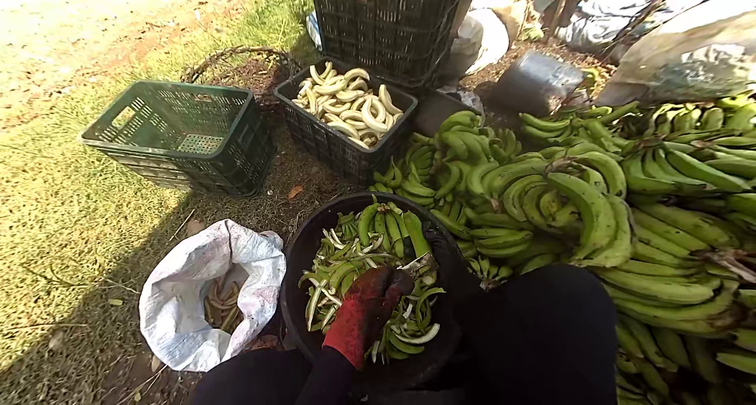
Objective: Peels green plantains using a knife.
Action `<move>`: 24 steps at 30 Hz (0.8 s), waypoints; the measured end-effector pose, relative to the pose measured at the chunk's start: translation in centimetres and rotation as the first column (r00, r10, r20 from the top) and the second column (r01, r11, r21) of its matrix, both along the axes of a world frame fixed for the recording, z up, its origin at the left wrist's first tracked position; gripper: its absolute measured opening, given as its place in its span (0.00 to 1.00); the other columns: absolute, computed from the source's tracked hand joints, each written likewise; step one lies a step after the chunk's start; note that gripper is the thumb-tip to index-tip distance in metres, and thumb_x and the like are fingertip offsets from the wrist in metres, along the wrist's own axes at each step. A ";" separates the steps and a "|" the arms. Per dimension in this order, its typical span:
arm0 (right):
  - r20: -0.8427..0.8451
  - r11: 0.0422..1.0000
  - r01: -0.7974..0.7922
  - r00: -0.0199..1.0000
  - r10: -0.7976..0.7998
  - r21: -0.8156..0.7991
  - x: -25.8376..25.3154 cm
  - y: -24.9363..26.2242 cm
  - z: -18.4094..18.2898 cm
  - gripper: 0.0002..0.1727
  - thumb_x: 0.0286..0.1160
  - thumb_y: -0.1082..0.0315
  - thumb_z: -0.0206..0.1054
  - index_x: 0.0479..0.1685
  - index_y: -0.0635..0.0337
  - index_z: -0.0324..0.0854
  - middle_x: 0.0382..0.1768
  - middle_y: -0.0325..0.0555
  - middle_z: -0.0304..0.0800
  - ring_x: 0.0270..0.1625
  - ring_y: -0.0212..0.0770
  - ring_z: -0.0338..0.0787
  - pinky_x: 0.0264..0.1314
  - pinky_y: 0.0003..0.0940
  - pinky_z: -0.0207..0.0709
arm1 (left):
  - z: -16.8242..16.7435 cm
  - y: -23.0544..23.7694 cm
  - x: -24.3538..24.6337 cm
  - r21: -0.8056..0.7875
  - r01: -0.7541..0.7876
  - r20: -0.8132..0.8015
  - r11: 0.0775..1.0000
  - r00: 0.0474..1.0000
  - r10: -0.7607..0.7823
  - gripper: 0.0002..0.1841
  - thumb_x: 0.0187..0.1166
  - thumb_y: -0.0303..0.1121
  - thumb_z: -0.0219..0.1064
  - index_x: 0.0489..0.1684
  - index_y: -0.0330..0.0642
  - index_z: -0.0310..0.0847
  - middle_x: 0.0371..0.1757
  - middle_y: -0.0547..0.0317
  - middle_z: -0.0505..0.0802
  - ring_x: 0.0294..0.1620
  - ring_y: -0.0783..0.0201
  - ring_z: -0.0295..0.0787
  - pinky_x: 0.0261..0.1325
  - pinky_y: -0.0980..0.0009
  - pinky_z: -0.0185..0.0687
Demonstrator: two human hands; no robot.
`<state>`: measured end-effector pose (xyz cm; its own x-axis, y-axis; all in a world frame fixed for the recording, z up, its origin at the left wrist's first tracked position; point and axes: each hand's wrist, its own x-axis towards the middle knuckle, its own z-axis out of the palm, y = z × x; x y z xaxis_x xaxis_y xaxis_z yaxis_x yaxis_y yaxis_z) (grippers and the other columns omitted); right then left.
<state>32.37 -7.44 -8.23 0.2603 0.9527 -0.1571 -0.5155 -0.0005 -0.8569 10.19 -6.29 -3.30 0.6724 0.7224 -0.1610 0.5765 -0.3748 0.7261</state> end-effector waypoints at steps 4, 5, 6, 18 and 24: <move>-0.056 0.997 -0.028 0.998 0.024 -0.068 -0.1 0.7 0.3 0.27 0.93 0.49 0.42 0.84 0.50 0.62 0.44 0.54 0.88 0.33 0.47 0.90 0.33 0.40 0.86 | 0.0 -0.3 -0.4 0.005 0.009 0.011 1.000 1.000 -0.009 0.25 0.88 0.59 0.54 0.69 0.57 0.85 0.62 0.63 0.92 0.67 0.67 0.86 0.75 0.58 0.80; -0.037 0.996 -0.026 0.999 0.023 -0.087 -0.6 0.7 1.4 0.26 0.93 0.50 0.40 0.82 0.50 0.62 0.42 0.51 0.88 0.32 0.45 0.90 0.32 0.39 0.87 | 0.0 -0.2 -0.4 -0.009 0.002 0.014 1.000 1.000 -0.001 0.25 0.88 0.58 0.55 0.69 0.57 0.85 0.62 0.62 0.92 0.68 0.66 0.86 0.76 0.58 0.79; -0.018 0.994 -0.016 1.000 0.014 -0.109 -1.1 0.6 2.4 0.25 0.94 0.51 0.40 0.81 0.52 0.63 0.42 0.52 0.89 0.32 0.46 0.91 0.33 0.40 0.87 | 0.0 0.0 -0.5 -0.019 -0.005 0.017 1.000 1.000 0.005 0.25 0.87 0.58 0.55 0.70 0.56 0.85 0.63 0.61 0.92 0.69 0.65 0.85 0.77 0.57 0.78; -0.124 0.857 -0.230 0.973 0.195 -0.461 -8.1 -3.0 -0.2 0.38 0.90 0.34 0.30 0.70 0.54 0.72 0.37 0.50 0.90 0.29 0.45 0.90 0.26 0.40 0.84 | -0.3 5.0 -1.4 0.265 -0.454 -0.128 0.850 0.858 0.498 0.29 0.79 0.58 0.64 0.71 0.48 0.84 0.60 0.43 0.91 0.62 0.43 0.89 0.67 0.42 0.81; 0.470 0.923 0.203 0.882 -0.027 -0.327 -5.7 -0.4 3.2 0.29 0.94 0.53 0.47 0.85 0.60 0.66 0.65 0.53 0.84 0.57 0.35 0.88 0.58 0.34 0.84 | 1.6 0.9 -1.8 -0.101 -0.284 -0.030 0.954 0.959 0.282 0.25 0.88 0.56 0.55 0.70 0.50 0.84 0.63 0.55 0.91 0.67 0.60 0.87 0.74 0.54 0.80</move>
<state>26.68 -7.86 -5.01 0.4894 0.8120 -0.3181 -0.0904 -0.3156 -0.9446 8.34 -5.38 -1.71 0.4398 0.8617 -0.2531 0.6596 -0.1186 0.7422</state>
